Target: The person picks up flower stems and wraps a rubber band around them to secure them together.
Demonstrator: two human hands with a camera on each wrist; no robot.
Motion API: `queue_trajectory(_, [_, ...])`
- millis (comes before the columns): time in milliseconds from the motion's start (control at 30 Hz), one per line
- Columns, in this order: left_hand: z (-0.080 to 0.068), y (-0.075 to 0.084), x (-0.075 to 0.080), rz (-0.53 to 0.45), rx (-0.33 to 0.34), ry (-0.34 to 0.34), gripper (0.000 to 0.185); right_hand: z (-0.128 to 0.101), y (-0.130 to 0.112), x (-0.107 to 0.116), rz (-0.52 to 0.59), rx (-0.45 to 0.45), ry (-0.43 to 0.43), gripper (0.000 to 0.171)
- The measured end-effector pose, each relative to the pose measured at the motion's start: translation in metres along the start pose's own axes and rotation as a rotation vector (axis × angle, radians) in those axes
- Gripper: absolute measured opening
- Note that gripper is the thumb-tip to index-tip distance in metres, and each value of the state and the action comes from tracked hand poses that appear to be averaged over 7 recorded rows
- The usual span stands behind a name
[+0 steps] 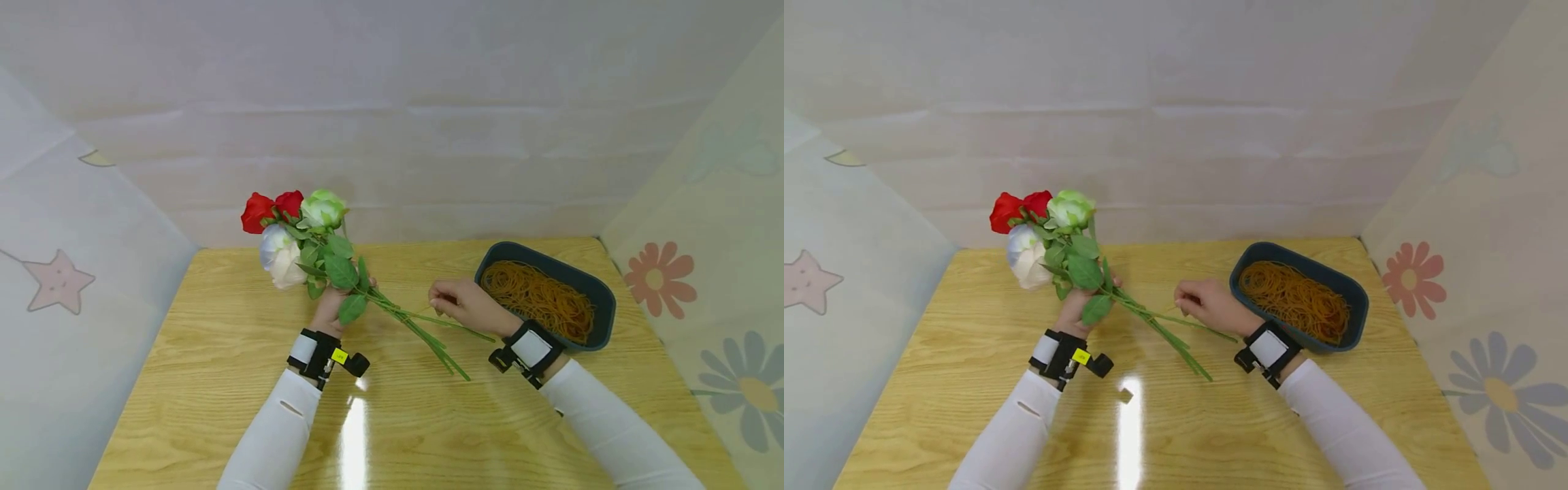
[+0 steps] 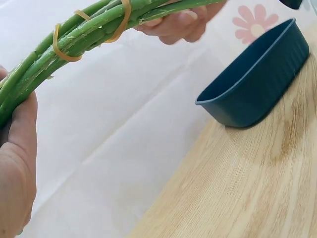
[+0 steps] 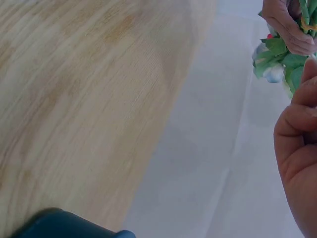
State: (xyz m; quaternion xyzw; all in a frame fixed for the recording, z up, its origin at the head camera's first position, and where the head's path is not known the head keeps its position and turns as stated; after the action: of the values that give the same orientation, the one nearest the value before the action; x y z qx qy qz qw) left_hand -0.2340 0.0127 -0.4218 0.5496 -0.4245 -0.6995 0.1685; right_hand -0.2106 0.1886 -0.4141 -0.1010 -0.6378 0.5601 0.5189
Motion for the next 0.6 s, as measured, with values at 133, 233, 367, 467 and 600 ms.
queue_trajectory(133, [0.000, 0.003, -0.007, -0.055, -0.027, -0.089, 0.025, -0.002, 0.005, -0.001, 0.081, -0.020, -0.015, 0.018])
queue_trajectory(233, [-0.001, 0.004, -0.011, -0.089, -0.039, -0.128, 0.026, -0.004, 0.005, 0.000, 0.096, -0.003, 0.002, 0.017])
queue_trajectory(367, [-0.001, 0.006, -0.015, -0.131, -0.049, -0.182, 0.025, -0.007, 0.005, 0.004, 0.055, 0.053, 0.053, 0.017])
queue_trajectory(467, [0.000, 0.008, -0.016, -0.126, -0.050, -0.193, 0.027, -0.012, 0.001, 0.009, 0.012, 0.110, 0.116, 0.017])
queue_trajectory(600, [0.001, 0.010, -0.012, -0.097, -0.038, -0.159, 0.038, -0.022, -0.009, 0.015, -0.049, 0.177, 0.208, 0.016])
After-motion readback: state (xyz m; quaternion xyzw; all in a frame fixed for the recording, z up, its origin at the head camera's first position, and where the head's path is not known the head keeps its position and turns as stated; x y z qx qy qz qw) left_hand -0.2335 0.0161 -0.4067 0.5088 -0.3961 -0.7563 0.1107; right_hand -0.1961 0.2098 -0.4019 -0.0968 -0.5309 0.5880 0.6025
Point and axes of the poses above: each hand's wrist, its own z-axis towards the middle knuckle, its own x-axis out of the back of the hand, y = z × x, the point moved 8 cm from there along z, towards the middle knuckle, and after that the axes turned 9 degrees about z, right-handed, at the moved point
